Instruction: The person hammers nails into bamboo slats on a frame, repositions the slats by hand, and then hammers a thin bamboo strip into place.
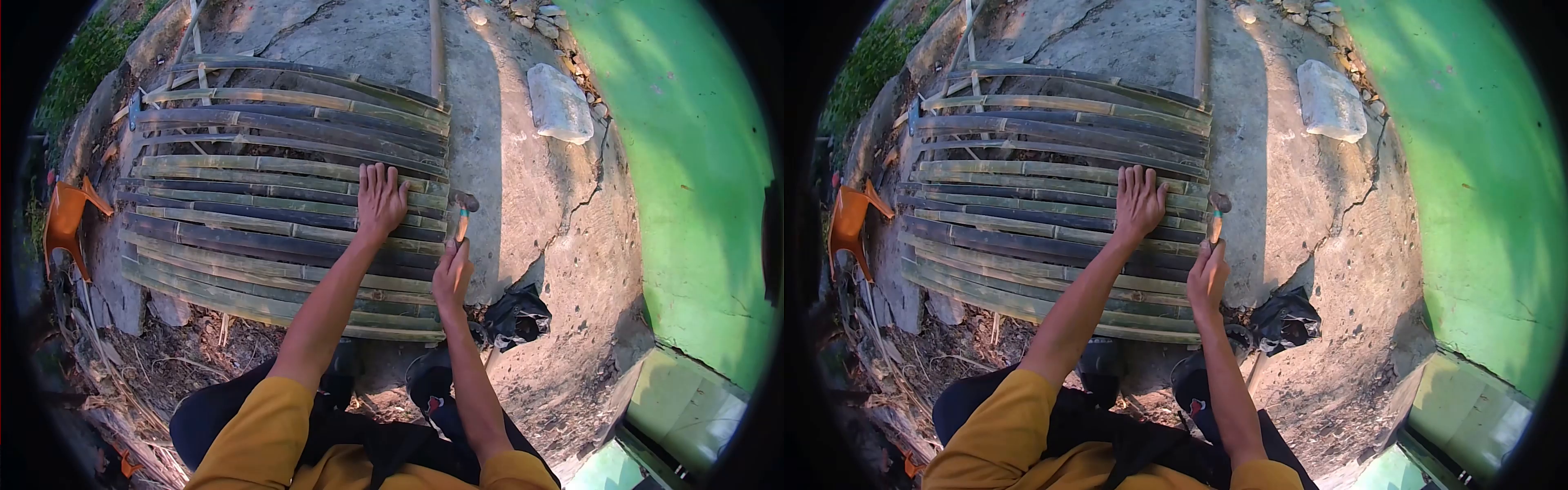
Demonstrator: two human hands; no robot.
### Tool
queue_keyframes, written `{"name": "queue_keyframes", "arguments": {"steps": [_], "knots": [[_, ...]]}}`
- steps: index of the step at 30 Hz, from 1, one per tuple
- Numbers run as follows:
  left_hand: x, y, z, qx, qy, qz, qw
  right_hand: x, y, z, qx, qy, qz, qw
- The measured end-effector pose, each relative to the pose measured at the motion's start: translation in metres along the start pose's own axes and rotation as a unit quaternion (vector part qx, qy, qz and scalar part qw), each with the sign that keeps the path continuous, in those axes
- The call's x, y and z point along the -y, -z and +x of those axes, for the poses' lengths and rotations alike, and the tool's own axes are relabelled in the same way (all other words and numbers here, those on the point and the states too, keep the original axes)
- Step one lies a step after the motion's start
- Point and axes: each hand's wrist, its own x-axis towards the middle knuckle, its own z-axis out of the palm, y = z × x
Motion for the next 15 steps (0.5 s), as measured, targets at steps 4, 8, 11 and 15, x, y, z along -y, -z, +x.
{"name": "queue_keyframes", "arguments": {"steps": [4, 8, 11, 15], "knots": [[0.001, 0.0, 0.0, -0.004, 0.02, -0.002, 1.0, 0.001, 0.012, 0.004, 0.039, -0.028, 0.014, 0.999], [0.002, -0.003, -0.002, -0.022, 0.024, -0.021, 0.999, 0.008, 0.018, 0.009, 0.055, -0.005, -0.006, 0.998], [0.003, -0.005, -0.005, -0.024, 0.036, -0.02, 0.999, -0.016, 0.004, 0.008, 0.035, 0.045, -0.048, 0.997], [0.005, -0.006, -0.004, -0.009, 0.051, -0.012, 0.999, -0.004, 0.009, 0.022, 0.055, 0.054, -0.056, 0.995]]}}
